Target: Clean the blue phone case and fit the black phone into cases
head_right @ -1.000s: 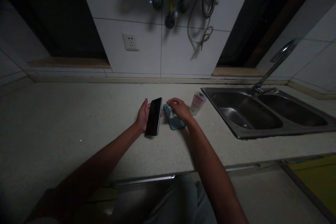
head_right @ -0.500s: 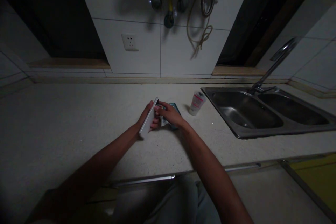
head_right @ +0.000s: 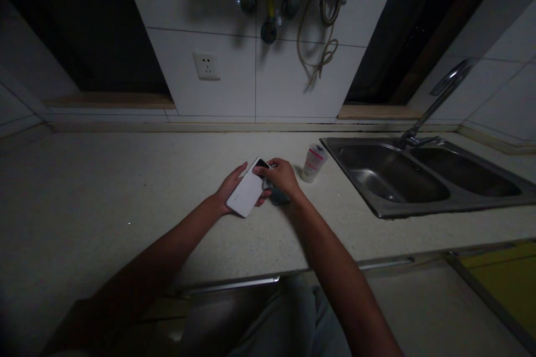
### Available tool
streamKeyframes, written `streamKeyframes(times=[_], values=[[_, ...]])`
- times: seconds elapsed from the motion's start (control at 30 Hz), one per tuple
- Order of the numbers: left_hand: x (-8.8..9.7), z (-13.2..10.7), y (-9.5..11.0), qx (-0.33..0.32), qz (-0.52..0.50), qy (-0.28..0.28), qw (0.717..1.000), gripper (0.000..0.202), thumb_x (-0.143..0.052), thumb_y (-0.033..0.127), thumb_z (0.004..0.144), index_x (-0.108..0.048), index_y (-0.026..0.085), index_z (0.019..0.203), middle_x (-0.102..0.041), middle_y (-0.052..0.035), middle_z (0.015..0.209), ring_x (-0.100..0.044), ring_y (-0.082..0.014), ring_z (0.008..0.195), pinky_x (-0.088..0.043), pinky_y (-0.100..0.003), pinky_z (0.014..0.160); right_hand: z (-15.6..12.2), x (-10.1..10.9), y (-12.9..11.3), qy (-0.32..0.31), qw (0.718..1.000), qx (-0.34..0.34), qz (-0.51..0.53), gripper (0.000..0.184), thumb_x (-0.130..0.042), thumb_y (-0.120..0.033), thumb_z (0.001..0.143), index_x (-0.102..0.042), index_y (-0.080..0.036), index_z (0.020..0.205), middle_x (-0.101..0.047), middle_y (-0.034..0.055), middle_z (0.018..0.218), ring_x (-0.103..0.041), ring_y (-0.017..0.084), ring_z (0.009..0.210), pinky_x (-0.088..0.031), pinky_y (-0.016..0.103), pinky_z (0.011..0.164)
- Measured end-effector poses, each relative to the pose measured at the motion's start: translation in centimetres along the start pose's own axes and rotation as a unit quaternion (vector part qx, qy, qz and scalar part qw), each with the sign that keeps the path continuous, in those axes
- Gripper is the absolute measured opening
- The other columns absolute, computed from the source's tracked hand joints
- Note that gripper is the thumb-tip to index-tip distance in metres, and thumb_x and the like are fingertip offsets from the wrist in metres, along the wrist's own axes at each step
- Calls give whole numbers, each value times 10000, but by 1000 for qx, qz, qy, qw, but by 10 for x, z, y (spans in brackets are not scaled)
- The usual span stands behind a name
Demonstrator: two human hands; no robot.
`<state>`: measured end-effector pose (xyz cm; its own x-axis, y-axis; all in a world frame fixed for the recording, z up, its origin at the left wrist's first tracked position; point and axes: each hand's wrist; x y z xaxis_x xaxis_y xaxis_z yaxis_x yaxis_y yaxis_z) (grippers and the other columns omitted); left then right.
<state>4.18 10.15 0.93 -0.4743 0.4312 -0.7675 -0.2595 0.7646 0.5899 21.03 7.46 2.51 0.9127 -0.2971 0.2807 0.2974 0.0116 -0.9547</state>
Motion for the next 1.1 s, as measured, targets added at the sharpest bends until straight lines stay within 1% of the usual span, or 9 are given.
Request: streamKeyframes(times=[0.13, 0.23, 0.37, 0.43, 0.6, 0.73, 0.93, 1.03, 1.1], values=[[5, 3, -4, 11, -15, -22, 1000, 525, -497, 613, 913, -639, 160, 1137, -727, -163, 1006, -737, -345, 891, -594, -480, 710, 2, 0, 0, 38, 998, 27, 48, 518, -710, -673, 676, -667, -179, 828, -602, -13, 593, -440, 101, 452, -293, 231, 423], [5, 5, -6, -7, -32, -33, 999, 635, -406, 673, 924, -641, 127, 1148, -734, -183, 991, -737, -340, 890, -593, -480, 735, 4, 1, -2, 66, 990, 29, 122, 554, -687, -728, 671, -619, -202, 832, -567, -39, 576, -456, 108, 456, -310, 232, 426], [4, 5, -8, -40, -47, -28, 998, 658, -373, 687, 927, -658, 121, 1104, -743, -178, 951, -739, -331, 874, -592, -478, 745, 10, 2, 1, 88, 978, 30, 188, 546, -744, -647, 663, -598, -217, 967, -590, -48, 655, -505, 115, 516, -376, 232, 467], [3, 5, -10, -50, -44, -19, 998, 682, -347, 700, 926, -661, 123, 1110, -741, -185, 986, -739, -330, 869, -592, -473, 731, 12, 2, 3, 118, 974, 65, 183, 516, -768, -547, 675, -601, -218, 1036, -578, -57, 675, -510, 113, 548, -404, 231, 499], [-2, 5, -14, -80, -37, -20, 996, 776, -247, 728, 928, -641, 123, 1211, -736, -187, 1046, -736, -306, 832, -591, -439, 699, 6, 5, 3, 135, 966, 212, 56, 353, -654, -357, 808, -650, -209, 1129, -693, 29, 915, -629, 161, 750, -515, 292, 669], [-4, 6, -15, -58, -36, 6, 998, 820, -204, 753, 914, -667, 118, 1150, -749, -160, 878, -727, -273, 742, -581, -392, 667, -4, 3, 1, 61, 933, 331, -126, 312, -551, -235, 891, -700, -231, 1165, -737, 82, 1124, -672, 226, 1006, -522, 402, 909], [-3, 10, -15, -61, -70, 90, 992, 776, -317, 780, 884, -706, 120, 1010, -716, -129, 704, -710, -264, 673, -552, -352, 608, -10, -9, -1, -67, 855, 435, -274, 397, -537, -91, 905, -696, -264, 1225, -684, 76, 1302, -555, 251, 1308, -434, 483, 1073], [-4, 10, -12, -75, -84, 102, 988, 813, -333, 814, 855, -708, 116, 1038, -720, -134, 727, -713, -267, 701, -550, -349, 618, -11, -11, -3, -85, 827, 465, -304, 411, -557, -110, 910, -663, -274, 1273, -628, 83, 1382, -467, 255, 1389, -387, 516, 1110], [-6, 9, -10, -102, -87, 91, 987, 794, -339, 805, 862, -702, 132, 1076, -730, -127, 769, -715, -258, 720, -553, -345, 639, -10, -8, -3, -64, 820, 474, -314, 360, -575, -149, 915, -681, -276, 1234, -583, 90, 1431, -430, 266, 1406, -385, 526, 1099]])
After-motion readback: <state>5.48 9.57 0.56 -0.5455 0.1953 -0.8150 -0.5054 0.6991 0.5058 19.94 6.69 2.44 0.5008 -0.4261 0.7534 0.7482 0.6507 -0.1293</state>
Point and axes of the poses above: each hand's wrist, its own z-axis towards the middle knuckle, its own x-axis out of the back of the hand, y = z × x
